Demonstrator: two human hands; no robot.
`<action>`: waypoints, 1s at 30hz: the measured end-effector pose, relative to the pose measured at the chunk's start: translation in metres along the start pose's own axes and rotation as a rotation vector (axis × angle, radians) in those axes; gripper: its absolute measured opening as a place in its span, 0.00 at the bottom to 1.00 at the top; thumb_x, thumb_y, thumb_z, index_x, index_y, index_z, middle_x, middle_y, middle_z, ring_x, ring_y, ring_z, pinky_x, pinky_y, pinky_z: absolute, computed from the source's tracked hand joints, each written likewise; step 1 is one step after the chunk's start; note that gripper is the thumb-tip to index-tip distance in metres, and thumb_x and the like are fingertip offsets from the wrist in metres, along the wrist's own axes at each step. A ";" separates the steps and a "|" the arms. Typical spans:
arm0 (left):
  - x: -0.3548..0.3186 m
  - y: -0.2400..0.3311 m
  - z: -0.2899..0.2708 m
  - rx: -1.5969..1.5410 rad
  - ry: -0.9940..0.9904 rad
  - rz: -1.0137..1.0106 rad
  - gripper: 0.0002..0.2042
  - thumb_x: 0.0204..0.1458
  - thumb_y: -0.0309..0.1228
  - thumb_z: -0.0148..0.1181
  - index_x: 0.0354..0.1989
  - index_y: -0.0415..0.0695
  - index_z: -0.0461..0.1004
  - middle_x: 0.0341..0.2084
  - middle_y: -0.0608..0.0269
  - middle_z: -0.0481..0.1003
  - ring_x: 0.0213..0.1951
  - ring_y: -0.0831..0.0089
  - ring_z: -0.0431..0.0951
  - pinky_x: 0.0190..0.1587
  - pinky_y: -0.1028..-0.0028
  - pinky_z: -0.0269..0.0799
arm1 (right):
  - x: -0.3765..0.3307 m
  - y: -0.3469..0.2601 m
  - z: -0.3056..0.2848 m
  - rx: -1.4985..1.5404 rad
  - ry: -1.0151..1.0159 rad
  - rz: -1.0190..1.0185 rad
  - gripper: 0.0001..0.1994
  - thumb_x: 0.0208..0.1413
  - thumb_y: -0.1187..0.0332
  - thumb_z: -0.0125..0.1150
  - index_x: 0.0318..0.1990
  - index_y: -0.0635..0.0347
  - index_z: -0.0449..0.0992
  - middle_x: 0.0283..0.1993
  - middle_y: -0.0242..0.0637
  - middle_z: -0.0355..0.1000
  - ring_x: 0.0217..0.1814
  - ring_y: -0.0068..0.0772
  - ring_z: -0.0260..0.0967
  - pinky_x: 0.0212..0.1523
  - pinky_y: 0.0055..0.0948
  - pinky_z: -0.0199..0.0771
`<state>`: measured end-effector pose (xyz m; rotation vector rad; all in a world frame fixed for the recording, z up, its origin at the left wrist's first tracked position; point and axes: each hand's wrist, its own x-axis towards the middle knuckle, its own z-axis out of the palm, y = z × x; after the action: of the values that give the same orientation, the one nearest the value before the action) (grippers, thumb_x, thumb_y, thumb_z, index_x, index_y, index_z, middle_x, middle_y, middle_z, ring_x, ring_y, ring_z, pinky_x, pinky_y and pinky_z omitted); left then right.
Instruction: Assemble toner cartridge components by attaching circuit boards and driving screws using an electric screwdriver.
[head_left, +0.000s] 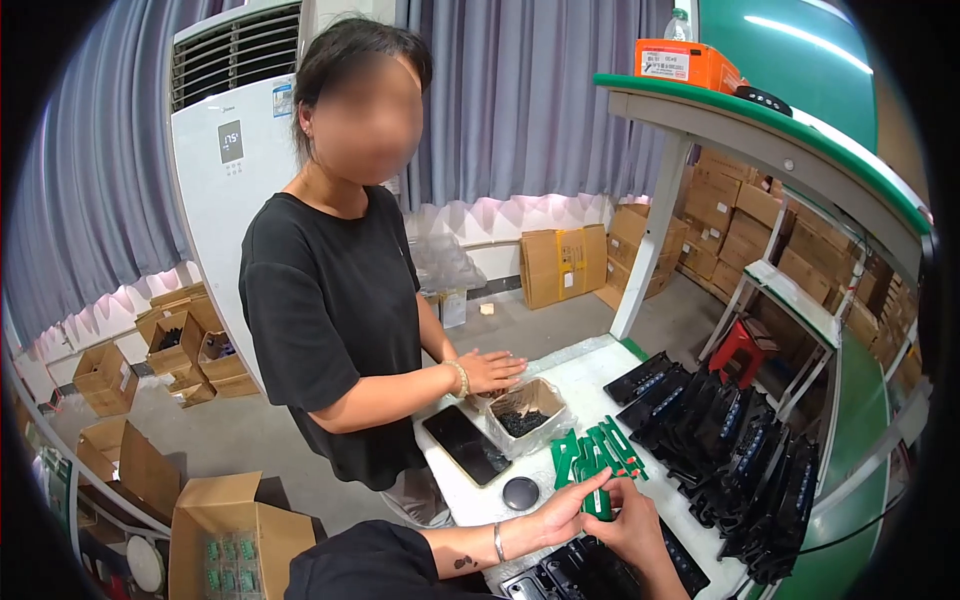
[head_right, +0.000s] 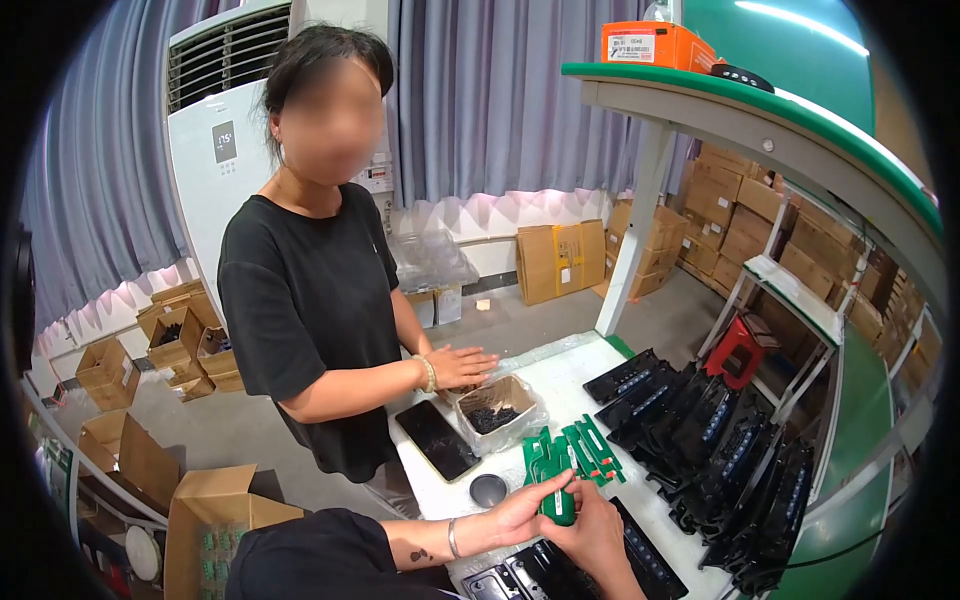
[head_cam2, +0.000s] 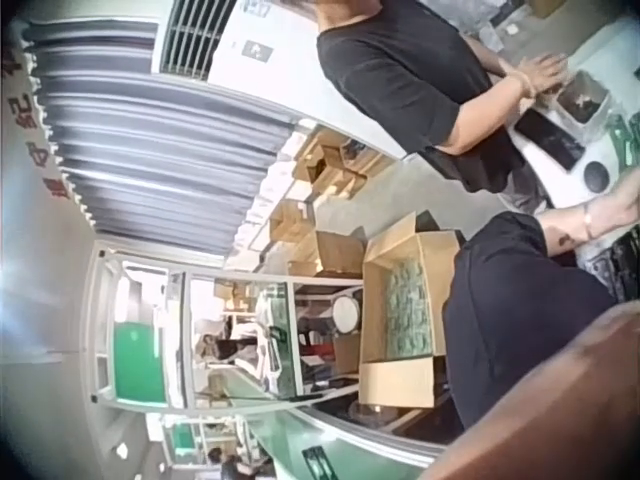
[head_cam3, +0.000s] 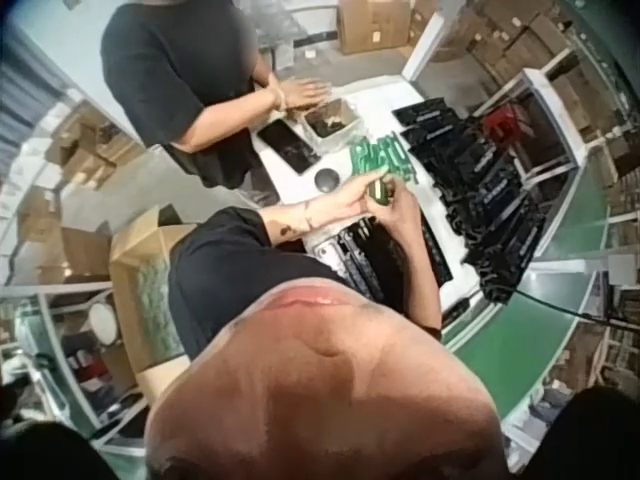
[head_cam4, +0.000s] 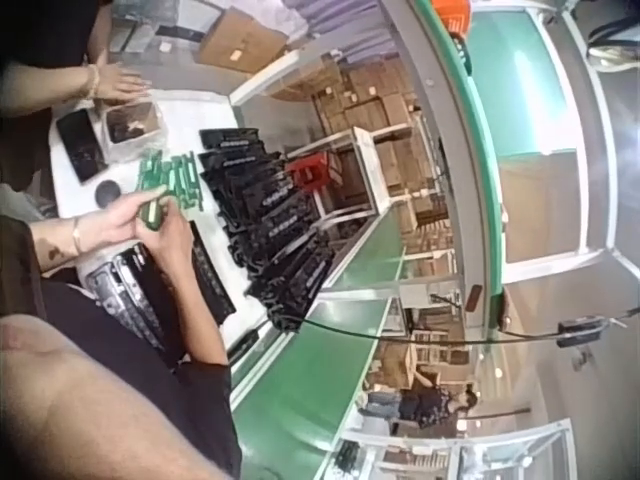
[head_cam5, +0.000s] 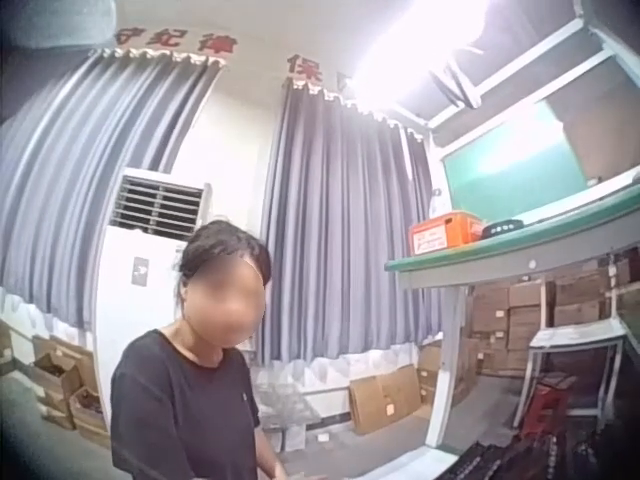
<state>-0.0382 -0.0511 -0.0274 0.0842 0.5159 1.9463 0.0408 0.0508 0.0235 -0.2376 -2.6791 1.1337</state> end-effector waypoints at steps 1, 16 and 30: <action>-0.002 -0.001 0.001 0.000 -0.002 -0.003 0.16 0.53 0.42 0.51 0.42 0.43 0.68 0.35 0.66 0.71 0.37 0.76 0.72 0.41 0.76 0.70 | -0.001 0.000 0.000 -0.043 -0.007 -0.003 0.25 0.32 0.57 0.68 0.34 0.64 0.67 0.26 0.41 0.73 0.29 0.39 0.73 0.30 0.32 0.71; -0.014 0.008 0.001 0.094 -0.230 -0.092 0.23 0.52 0.49 0.49 0.55 0.57 0.59 0.46 0.68 0.67 0.42 0.75 0.71 0.40 0.70 0.71 | -0.004 -0.012 -0.018 0.179 -0.044 0.146 0.26 0.30 0.68 0.66 0.40 0.69 0.66 0.31 0.47 0.74 0.32 0.36 0.74 0.36 0.28 0.72; -0.027 -0.005 0.005 -0.065 -0.362 -0.224 0.20 0.53 0.30 0.46 0.55 0.50 0.57 0.47 0.62 0.67 0.45 0.67 0.71 0.50 0.58 0.66 | -0.031 -0.013 -0.030 0.000 0.058 -0.070 0.23 0.29 0.69 0.67 0.38 0.65 0.69 0.39 0.45 0.70 0.33 0.36 0.69 0.35 0.29 0.69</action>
<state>-0.0208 -0.0716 -0.0201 0.3178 0.2109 1.6778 0.0783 0.0556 0.0488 -0.1719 -2.6158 1.0892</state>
